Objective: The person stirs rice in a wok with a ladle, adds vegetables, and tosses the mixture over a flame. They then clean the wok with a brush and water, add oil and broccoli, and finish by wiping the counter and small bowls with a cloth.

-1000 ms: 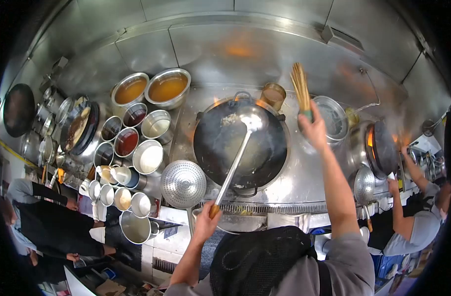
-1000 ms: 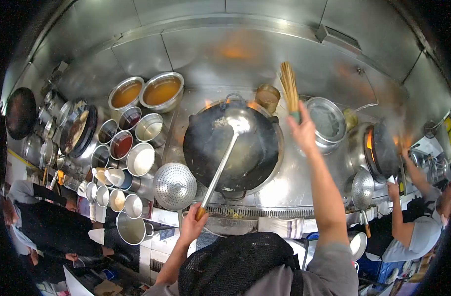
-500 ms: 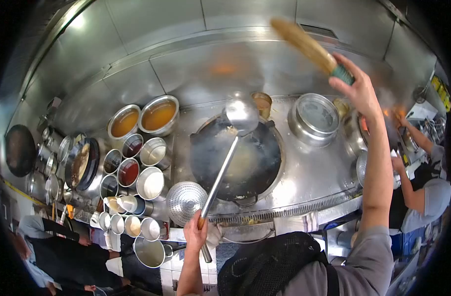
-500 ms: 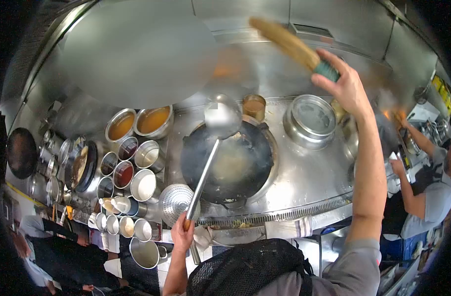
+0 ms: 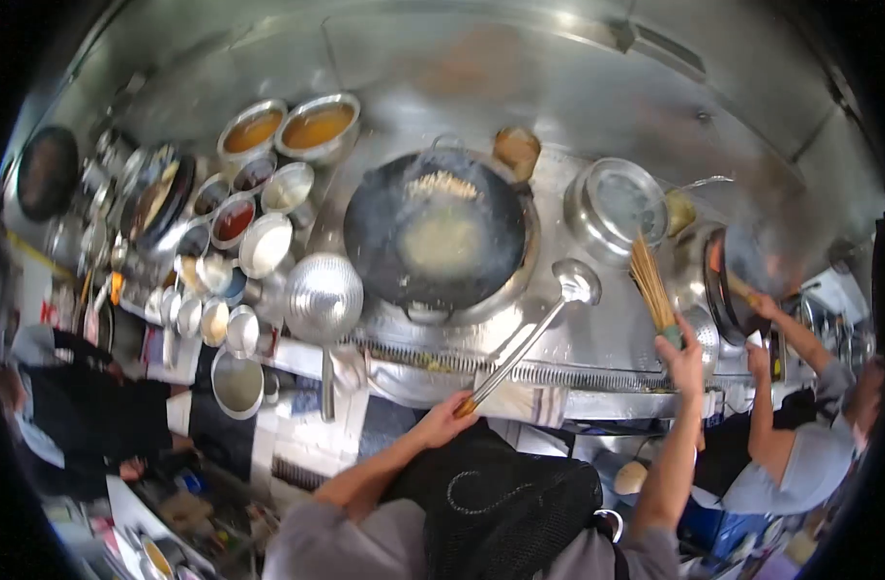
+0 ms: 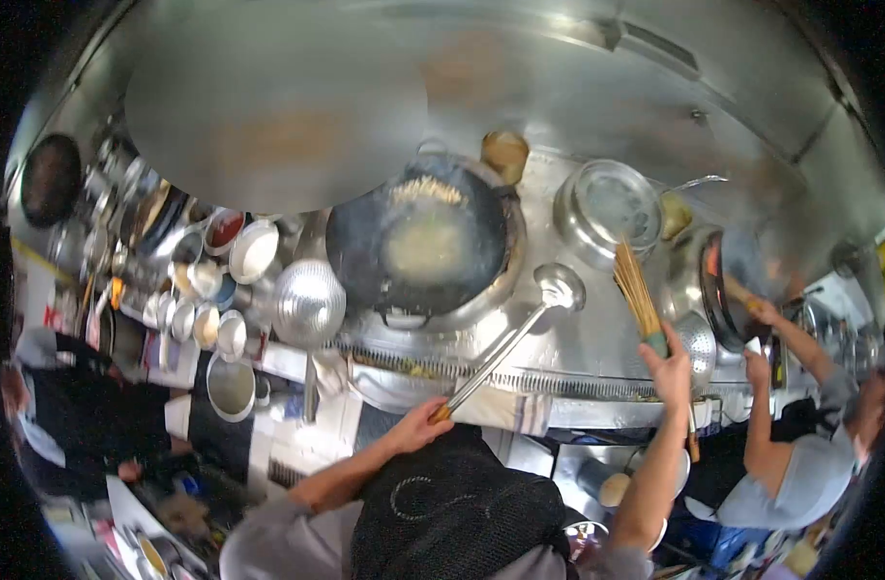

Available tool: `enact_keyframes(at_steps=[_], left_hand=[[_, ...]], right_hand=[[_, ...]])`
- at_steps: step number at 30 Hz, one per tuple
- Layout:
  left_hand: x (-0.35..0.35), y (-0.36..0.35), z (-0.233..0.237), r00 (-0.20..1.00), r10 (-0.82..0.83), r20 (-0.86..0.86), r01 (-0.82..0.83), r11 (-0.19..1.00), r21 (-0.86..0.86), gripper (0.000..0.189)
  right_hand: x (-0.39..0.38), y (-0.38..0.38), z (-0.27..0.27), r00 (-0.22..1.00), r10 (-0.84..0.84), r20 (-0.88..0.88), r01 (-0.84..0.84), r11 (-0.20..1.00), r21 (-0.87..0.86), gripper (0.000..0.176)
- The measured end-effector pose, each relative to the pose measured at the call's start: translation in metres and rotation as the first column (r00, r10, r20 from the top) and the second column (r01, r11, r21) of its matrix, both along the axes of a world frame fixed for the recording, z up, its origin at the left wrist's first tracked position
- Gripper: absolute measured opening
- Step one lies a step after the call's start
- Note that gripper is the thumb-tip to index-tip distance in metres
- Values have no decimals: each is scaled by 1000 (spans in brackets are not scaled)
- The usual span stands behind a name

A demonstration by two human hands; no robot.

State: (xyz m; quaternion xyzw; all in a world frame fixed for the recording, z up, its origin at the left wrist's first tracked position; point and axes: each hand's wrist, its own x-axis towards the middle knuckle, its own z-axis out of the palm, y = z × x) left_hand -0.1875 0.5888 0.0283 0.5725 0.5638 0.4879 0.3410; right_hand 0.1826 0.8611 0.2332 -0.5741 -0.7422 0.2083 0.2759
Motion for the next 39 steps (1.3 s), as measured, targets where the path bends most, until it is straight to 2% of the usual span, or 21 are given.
enact_keyframes(at_steps=[1, 2, 5, 8, 10, 11, 13, 14, 16, 18, 20, 22, 24, 27, 30, 31, 32, 34, 36, 38, 39], left_hand=[[16, 8, -8, 976, -59, 208, 115, 957, -267, 51], [30, 13, -19, 905, -57, 422, 273, 837, -474, 53], [70, 26, -49, 946, -31, 324, 141, 936, -324, 52], [53, 43, 4, 909, -160, 384, 347, 800, -489, 46], [30, 34, 24, 872, -486, -50, 383, 744, -548, 40], [14, 24, 21, 927, -370, -64, 296, 823, -485, 37], [-27, -10, 25, 970, 145, -193, -201, 929, -311, 30], [-51, -22, 47, 908, 391, -150, -414, 782, -466, 34], [-91, -56, 14, 673, 660, -334, -737, 634, -234, 45], [-121, -77, -14, 614, 657, -438, -779, 593, -202, 58], [-139, -80, -36, 630, 671, -391, -761, 633, -142, 65], [-151, -73, -36, 645, 651, -401, -751, 636, -177, 68], [-174, -69, -51, 681, 681, -269, -729, 662, -173, 74], [-197, -62, -65, 823, 523, -221, -565, 719, -404, 69], [-219, -54, -65, 894, 447, 34, -358, 758, -544, 60], [-222, -52, -64, 841, 482, 245, -278, 774, -569, 51], [-225, -49, -56, 845, 472, 250, -266, 778, -570, 51], [-226, -40, -25, 602, 389, 697, -111, 905, -410, 45], [-217, -28, 0, 504, 372, 779, -50, 914, -403, 44], [-200, -16, 7, 160, 544, 824, 85, 824, -560, 50], [-192, -1, 21, 47, 489, 871, 138, 860, -491, 54]], right_hand=[[-22, -27, 2, 977, -155, -144, 120, 967, -226, 59], [-27, -38, -20, 966, -117, -229, 81, 984, -161, 56], [-41, -55, -59, 941, -206, -267, 102, 928, -357, 55], [-69, -63, -61, 953, -114, -282, 7, 935, -354, 54], [-107, -70, -30, 944, -68, -324, -81, 902, -425, 53], [-120, -66, -30, 930, -35, -365, -122, 909, -399, 52], [-153, -61, -13, 942, 42, -333, -184, 896, -405, 52], [-170, -55, -2, 946, 107, -306, -233, 880, -414, 52], [-203, -33, 7, 952, 163, -260, -266, 860, -436, 52], [-243, 3, 3, 893, 440, -98, -434, 778, -455, 52], [-283, 58, -20, 673, 673, 306, -626, 739, -249, 52], [-341, 90, -32, 664, 549, 507, -417, 835, -359, 54], [-376, 120, -68, 711, 482, 512, -406, 876, -261, 55], [-427, 77, -111, 751, 327, 573, -293, 943, -154, 58], [-420, 45, -126, 787, 434, 438, -381, 901, -208, 55], [-406, 42, -116, 739, 489, 464, -421, 872, -249, 56], [-389, 46, -96, 687, 542, 484, -458, 840, -291, 56], [-363, 68, -50, 609, 603, 515, -438, 797, -416, 56], [-339, 104, -39, 562, 483, 672, -349, 874, -337, 54], [-353, 133, -59, 614, 393, 685, -348, 913, -213, 55], [-359, 143, -71, 667, 297, 684, -331, 940, -86, 56]])
